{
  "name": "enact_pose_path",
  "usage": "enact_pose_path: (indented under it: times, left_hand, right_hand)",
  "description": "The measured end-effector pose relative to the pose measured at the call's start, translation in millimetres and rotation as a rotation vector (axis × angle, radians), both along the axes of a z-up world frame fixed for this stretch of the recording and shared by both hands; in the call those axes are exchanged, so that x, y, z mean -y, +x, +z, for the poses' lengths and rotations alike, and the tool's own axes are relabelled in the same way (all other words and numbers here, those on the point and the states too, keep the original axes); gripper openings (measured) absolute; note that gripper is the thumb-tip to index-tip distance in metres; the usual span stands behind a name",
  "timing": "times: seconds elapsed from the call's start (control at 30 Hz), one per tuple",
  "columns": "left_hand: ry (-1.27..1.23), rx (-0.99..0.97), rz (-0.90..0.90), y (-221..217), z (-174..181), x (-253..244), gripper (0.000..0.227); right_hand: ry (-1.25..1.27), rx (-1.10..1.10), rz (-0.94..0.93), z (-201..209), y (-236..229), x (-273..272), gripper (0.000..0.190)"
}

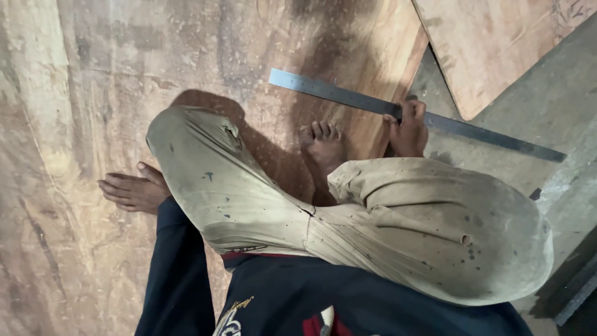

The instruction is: The person sits on the floor with a plywood sheet and uses a long steel ruler to measure across it. They reposition the ruler, align the plywood sheet, and mark lines on its surface with a chalk marker.

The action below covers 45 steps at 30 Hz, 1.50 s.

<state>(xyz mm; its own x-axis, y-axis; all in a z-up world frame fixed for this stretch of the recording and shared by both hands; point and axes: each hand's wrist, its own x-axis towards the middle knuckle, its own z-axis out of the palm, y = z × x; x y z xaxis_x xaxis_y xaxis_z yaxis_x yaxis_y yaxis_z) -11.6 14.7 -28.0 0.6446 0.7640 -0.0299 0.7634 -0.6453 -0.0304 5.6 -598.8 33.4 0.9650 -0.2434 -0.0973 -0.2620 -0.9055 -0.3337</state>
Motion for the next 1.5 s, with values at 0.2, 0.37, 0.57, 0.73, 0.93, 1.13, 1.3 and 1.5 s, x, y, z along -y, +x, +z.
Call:
enact_pose_path:
  times: [0.2, 0.37, 0.57, 0.73, 0.93, 1.13, 1.3, 1.5]
  left_hand:
    - [0.002, 0.009, -0.016, 9.7, -5.8, 5.7, 0.091]
    - [0.0, -0.001, -0.004, 4.1, -10.4, 0.6, 0.091]
    - [-0.012, 0.0, 0.008, 6.5, -7.6, 3.2, 0.092]
    - [0.013, -0.002, -0.017, -6.0, -26.5, -10.5, 0.091]
    - [0.215, -0.105, -0.175, -10.3, -89.3, -7.1, 0.084]
    - [0.133, -0.052, -0.139, 16.8, -74.7, 6.9, 0.086]
    - [0.102, -0.044, -0.043, -1.6, -43.6, -11.4, 0.088]
    - [0.116, -0.002, -0.045, -10.3, -35.1, -12.3, 0.086]
  right_hand:
    - [-0.153, -0.098, 0.002, 13.6, 0.5, 22.8, 0.042]
    - [-0.158, -0.082, 0.024, 15.9, -2.9, 53.6, 0.025]
    - [-0.156, -0.152, 0.027, -9.4, -7.9, 109.9, 0.016]
    - [-0.142, -0.103, 0.122, 20.5, 7.6, 102.9, 0.016]
    - [-0.258, -0.252, 0.001, 92.0, 38.9, 77.6, 0.023]
    - [-0.17, -0.112, 0.121, 82.2, 48.6, 79.7, 0.015]
    - [-0.157, -0.081, 0.149, 22.6, -1.4, 159.9, 0.027]
    - [-0.25, -0.135, -0.182, 17.3, -15.6, 132.1, 0.029]
